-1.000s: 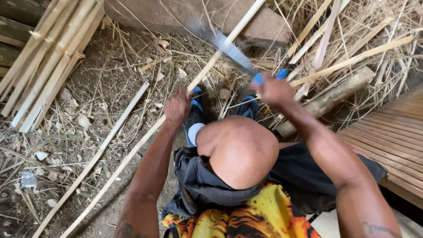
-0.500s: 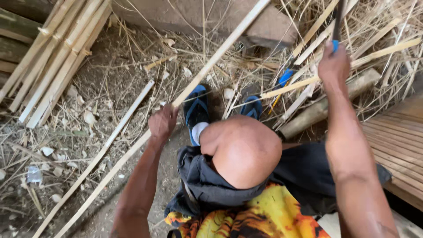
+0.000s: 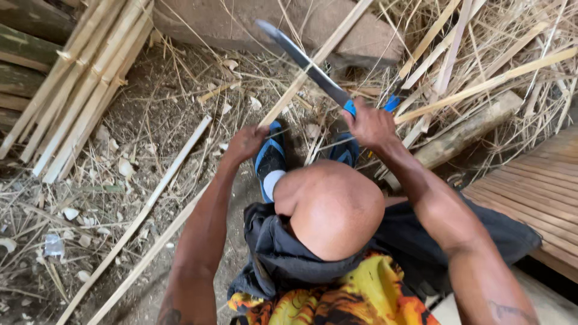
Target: The person sits on the ground and uses a machete to split long bamboo poles into thin strips. They repeatedly strike the bamboo against a brick to separate the layers and then set the finished strips aside.
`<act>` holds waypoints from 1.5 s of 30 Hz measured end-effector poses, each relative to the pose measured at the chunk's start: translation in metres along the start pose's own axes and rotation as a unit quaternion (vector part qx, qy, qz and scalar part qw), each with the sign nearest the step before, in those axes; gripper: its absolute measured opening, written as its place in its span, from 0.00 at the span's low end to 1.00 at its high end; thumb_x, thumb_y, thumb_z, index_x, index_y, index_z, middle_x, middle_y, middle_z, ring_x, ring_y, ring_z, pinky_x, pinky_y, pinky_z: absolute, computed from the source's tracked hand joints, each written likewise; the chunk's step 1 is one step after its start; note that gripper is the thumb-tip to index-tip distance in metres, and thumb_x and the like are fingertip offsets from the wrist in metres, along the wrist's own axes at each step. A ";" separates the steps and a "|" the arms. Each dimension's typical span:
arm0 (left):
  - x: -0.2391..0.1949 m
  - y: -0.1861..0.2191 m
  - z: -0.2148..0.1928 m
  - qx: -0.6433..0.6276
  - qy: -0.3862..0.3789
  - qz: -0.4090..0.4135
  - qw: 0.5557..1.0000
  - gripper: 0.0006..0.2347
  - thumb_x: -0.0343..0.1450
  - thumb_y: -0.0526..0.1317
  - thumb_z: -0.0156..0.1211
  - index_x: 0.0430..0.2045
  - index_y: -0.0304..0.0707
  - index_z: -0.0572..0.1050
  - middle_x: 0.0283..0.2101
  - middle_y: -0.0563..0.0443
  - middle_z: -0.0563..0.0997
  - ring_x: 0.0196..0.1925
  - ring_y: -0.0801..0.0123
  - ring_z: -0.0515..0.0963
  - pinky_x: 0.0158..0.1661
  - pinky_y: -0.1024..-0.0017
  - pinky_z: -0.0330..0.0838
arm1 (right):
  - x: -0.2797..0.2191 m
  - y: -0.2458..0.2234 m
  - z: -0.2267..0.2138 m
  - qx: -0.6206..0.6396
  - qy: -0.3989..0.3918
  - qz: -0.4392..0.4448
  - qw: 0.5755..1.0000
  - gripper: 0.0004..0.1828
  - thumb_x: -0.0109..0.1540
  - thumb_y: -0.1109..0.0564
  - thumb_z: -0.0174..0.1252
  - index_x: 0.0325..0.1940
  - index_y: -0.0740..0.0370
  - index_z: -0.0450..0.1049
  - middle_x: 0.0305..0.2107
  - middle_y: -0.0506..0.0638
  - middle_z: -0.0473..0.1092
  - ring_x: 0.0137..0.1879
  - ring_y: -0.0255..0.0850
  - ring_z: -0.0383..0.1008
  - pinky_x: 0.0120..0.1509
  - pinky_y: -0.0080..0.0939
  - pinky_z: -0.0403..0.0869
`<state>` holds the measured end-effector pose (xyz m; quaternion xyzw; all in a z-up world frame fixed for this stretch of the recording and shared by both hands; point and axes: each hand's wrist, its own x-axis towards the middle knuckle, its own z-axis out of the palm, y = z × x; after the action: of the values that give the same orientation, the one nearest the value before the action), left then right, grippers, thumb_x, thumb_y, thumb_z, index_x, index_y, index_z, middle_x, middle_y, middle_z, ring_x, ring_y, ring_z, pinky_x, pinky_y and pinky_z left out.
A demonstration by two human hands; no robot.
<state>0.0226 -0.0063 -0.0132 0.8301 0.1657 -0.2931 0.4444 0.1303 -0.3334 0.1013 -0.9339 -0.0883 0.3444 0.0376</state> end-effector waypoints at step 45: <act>-0.040 0.021 0.029 0.128 0.157 0.051 0.978 0.10 0.79 0.43 0.45 0.53 0.48 0.70 0.46 0.36 0.81 0.39 0.32 0.81 0.38 0.40 0.75 | -0.021 -0.003 0.020 -0.003 0.044 -0.062 0.997 0.29 0.68 0.30 0.45 0.51 0.59 0.64 0.24 0.59 0.75 0.30 0.60 0.79 0.35 0.64 0.76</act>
<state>-0.0066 -0.0423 0.0131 0.9231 0.1523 -0.1551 0.3174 0.1006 -0.3341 0.0998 -0.9409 -0.1452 0.3000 0.0602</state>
